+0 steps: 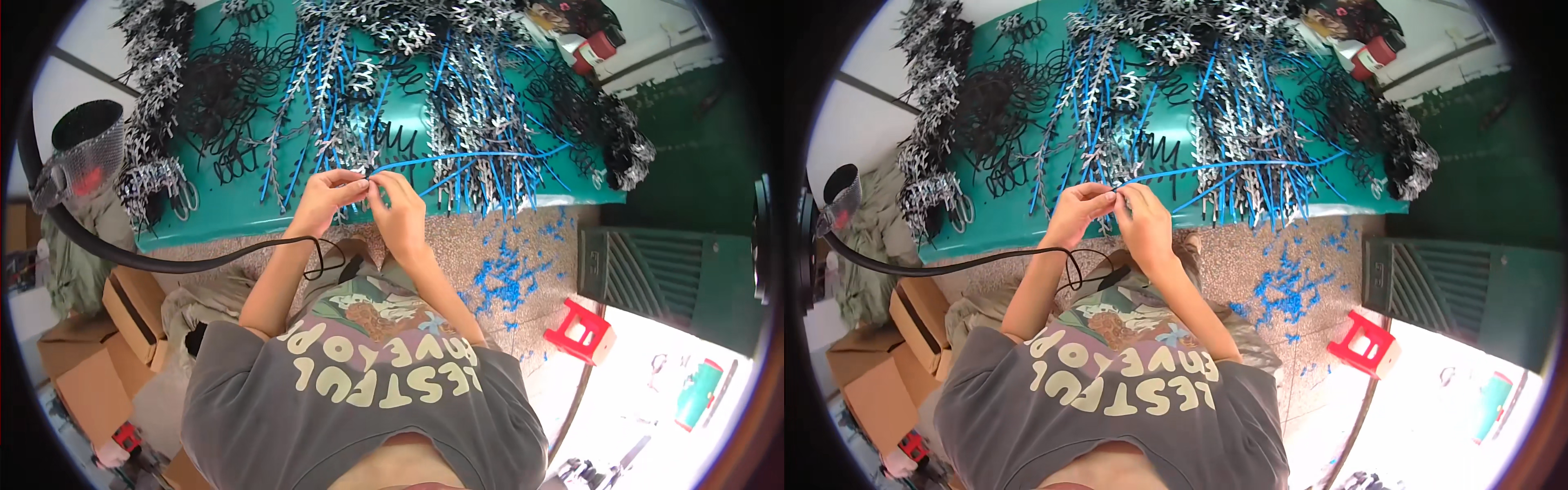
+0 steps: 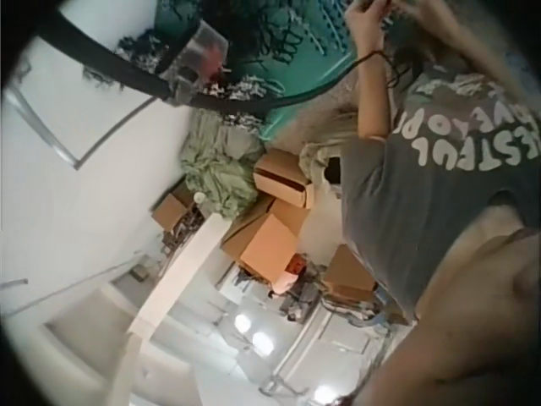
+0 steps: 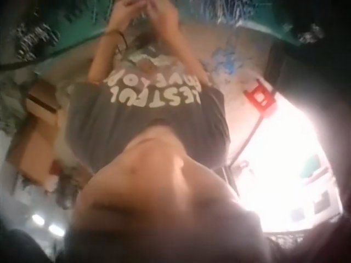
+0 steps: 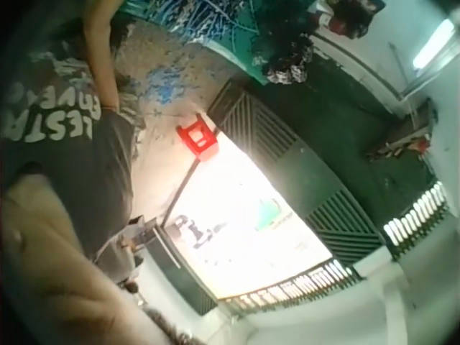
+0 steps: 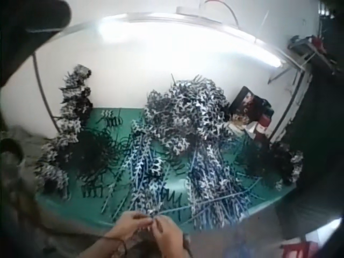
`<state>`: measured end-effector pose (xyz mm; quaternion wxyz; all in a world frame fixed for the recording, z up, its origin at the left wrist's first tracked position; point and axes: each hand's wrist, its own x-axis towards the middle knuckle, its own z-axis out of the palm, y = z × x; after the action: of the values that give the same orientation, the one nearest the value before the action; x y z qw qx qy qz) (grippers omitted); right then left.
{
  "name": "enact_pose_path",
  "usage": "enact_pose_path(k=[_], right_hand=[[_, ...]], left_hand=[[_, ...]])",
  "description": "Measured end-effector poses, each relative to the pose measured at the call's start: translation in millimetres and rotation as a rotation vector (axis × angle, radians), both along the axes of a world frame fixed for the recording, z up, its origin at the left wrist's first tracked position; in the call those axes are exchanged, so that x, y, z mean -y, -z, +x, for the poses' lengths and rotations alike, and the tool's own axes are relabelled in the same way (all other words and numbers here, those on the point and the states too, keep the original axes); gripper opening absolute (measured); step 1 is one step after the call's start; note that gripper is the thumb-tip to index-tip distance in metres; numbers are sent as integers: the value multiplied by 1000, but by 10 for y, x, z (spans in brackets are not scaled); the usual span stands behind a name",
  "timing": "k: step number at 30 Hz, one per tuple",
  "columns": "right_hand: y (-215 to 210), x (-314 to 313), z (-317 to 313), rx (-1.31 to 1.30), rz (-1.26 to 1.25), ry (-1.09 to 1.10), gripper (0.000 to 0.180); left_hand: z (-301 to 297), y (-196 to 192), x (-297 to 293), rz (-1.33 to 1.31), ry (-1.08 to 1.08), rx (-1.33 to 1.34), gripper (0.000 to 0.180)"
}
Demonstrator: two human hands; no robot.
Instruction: The person trims the end of a coiled strap with scissors, then wraps and adheres a decorative rhinestone strip along the coiled strap by hand.
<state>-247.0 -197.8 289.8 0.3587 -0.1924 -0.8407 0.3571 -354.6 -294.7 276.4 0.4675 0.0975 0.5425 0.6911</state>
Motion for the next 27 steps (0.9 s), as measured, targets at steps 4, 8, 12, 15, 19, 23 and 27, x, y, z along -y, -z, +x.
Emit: enact_pose_path(k=[4, 8, 12, 15, 19, 23, 27], right_hand=[[-51, -18, 108, 66, 41, 43, 10], [-9, -12, 129, 45, -48, 101, 11], [25, -45, 101, -15, -380, 103, 12], [16, -77, 117, 15, -399, 105, 11], [57, -209, 144, 22, -393, 60, 11], [-1, -368, 191, 38, -118, 4, 9], [-12, -643, 233, 66, -289, -32, 9]], left_hand=[[19, -82, -57, -48, 119, -217, 13], [36, -21, -110, 5, 134, -389, 14], [47, 30, -107, -28, 146, -368, 14], [59, 56, -126, -22, 132, -259, 15], [77, 43, -207, -7, 99, -199, 15], [152, 35, -354, -77, 62, -297, 14], [260, -38, -588, -79, 24, -360, 14]])
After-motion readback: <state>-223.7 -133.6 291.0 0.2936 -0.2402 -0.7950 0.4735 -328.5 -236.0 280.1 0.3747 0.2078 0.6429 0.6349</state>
